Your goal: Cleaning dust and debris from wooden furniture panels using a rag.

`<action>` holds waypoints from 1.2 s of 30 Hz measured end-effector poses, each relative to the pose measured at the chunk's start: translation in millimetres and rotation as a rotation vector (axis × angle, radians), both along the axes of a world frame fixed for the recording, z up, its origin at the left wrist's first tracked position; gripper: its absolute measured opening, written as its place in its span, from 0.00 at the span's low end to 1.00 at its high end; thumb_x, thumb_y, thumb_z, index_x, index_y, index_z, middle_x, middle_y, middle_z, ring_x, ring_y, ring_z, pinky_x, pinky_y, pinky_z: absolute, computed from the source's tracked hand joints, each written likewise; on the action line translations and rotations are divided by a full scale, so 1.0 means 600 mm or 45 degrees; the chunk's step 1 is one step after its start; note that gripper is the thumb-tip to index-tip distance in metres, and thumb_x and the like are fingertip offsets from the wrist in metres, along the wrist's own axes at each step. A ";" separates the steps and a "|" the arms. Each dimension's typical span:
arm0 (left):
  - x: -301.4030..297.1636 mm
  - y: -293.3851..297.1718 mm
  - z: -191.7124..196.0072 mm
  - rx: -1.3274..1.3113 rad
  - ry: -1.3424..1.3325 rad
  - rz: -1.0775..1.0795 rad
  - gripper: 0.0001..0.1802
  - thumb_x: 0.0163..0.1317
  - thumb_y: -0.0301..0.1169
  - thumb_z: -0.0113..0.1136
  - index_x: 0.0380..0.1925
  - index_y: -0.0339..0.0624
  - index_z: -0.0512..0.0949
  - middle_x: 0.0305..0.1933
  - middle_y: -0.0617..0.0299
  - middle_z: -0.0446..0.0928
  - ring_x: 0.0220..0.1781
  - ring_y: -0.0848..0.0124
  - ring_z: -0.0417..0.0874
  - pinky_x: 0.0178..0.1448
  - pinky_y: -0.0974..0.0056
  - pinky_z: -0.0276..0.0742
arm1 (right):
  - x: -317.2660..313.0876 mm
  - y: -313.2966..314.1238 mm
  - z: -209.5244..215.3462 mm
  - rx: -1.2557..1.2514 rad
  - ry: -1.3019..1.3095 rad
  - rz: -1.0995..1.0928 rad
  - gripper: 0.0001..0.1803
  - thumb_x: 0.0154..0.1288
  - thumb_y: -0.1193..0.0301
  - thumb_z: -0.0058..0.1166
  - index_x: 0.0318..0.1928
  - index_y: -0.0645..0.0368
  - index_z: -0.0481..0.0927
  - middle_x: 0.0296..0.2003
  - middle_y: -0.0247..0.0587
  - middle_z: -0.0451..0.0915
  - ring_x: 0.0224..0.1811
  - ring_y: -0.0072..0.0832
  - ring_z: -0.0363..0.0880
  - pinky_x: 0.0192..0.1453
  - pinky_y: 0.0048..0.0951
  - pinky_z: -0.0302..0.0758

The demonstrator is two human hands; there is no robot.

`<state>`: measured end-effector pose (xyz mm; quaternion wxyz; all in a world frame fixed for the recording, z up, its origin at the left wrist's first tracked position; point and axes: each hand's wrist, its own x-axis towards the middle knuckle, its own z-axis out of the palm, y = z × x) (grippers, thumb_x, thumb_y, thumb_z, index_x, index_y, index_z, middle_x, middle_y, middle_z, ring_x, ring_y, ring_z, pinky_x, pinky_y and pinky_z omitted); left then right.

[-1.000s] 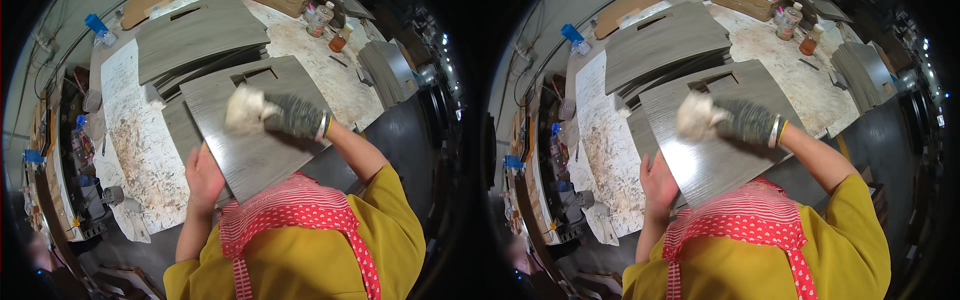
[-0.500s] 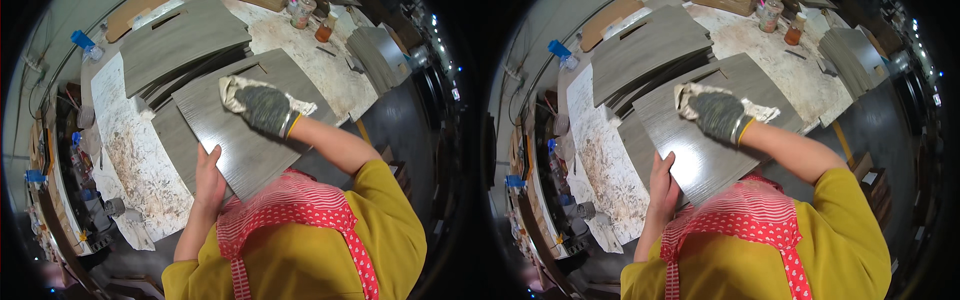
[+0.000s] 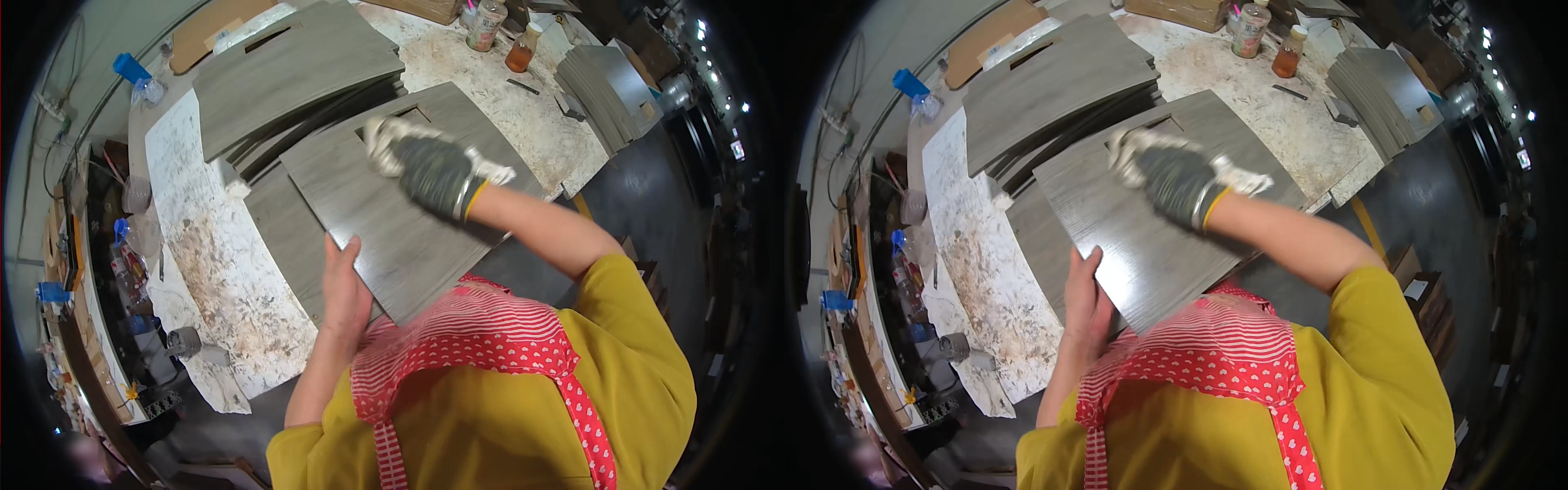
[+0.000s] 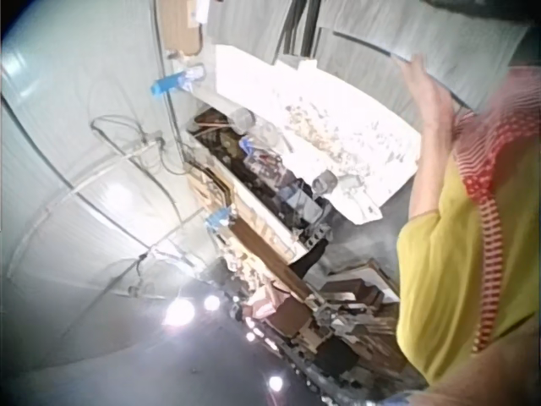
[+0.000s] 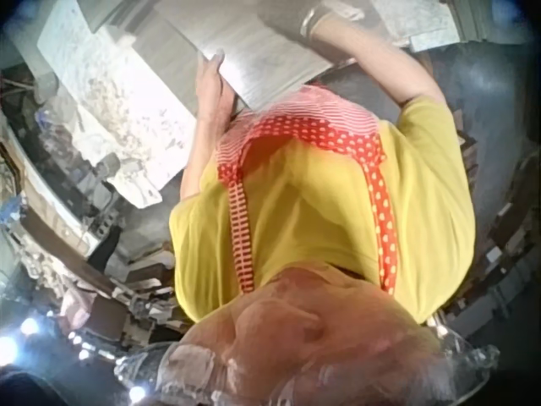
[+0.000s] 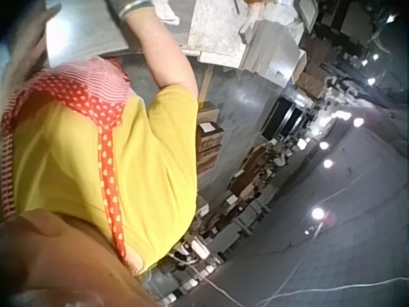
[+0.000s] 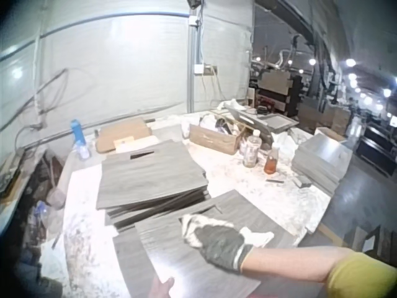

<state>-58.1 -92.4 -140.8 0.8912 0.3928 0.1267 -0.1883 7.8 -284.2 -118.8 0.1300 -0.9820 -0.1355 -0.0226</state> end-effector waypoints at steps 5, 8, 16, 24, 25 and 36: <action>-0.006 0.030 0.032 -0.375 0.170 -0.144 0.30 0.65 0.50 0.31 0.56 0.37 0.58 0.55 0.53 0.65 0.59 0.60 0.65 0.60 0.56 0.61 | -0.135 0.050 0.035 0.097 -0.038 0.832 0.23 0.56 0.63 0.45 0.52 0.56 0.69 0.47 0.47 0.71 0.51 0.38 0.70 0.57 0.35 0.64; -0.001 0.017 0.011 -0.474 0.137 -0.047 0.34 0.65 0.54 0.26 0.57 0.36 0.57 0.58 0.52 0.63 0.60 0.59 0.63 0.63 0.55 0.57 | -0.065 0.008 0.027 0.204 -0.325 0.851 0.21 0.54 0.69 0.44 0.51 0.54 0.69 0.47 0.47 0.71 0.50 0.39 0.70 0.54 0.35 0.67; -0.004 0.031 0.008 0.022 0.295 -0.016 0.38 0.62 0.58 0.31 0.58 0.34 0.56 0.56 0.47 0.63 0.61 0.58 0.62 0.63 0.52 0.56 | -0.122 0.079 -0.010 0.617 0.025 0.833 0.17 0.62 0.64 0.41 0.46 0.61 0.72 0.47 0.46 0.73 0.47 0.34 0.72 0.53 0.31 0.66; 0.020 0.042 0.023 0.632 -0.204 0.115 0.24 0.63 0.41 0.45 0.54 0.38 0.60 0.56 0.50 0.64 0.59 0.63 0.64 0.60 0.58 0.60 | 0.045 -0.219 -0.038 -0.085 0.074 -0.366 0.19 0.56 0.63 0.46 0.47 0.58 0.71 0.45 0.55 0.71 0.48 0.47 0.69 0.55 0.39 0.65; 0.028 0.042 0.045 1.216 -0.381 0.297 0.22 0.61 0.37 0.50 0.52 0.39 0.64 0.54 0.52 0.66 0.56 0.64 0.67 0.57 0.59 0.63 | 0.040 -0.231 -0.066 -0.020 -0.142 -0.354 0.20 0.55 0.62 0.48 0.47 0.58 0.71 0.45 0.54 0.70 0.48 0.47 0.68 0.54 0.39 0.64; 0.258 -0.105 0.018 2.164 -1.482 -0.851 0.17 0.45 0.40 0.63 0.19 0.38 0.70 0.27 0.53 0.72 0.33 0.58 0.72 0.38 0.59 0.67 | 0.031 -0.220 -0.075 -0.025 -0.297 -0.385 0.24 0.55 0.58 0.48 0.49 0.60 0.70 0.48 0.54 0.69 0.52 0.46 0.66 0.57 0.40 0.62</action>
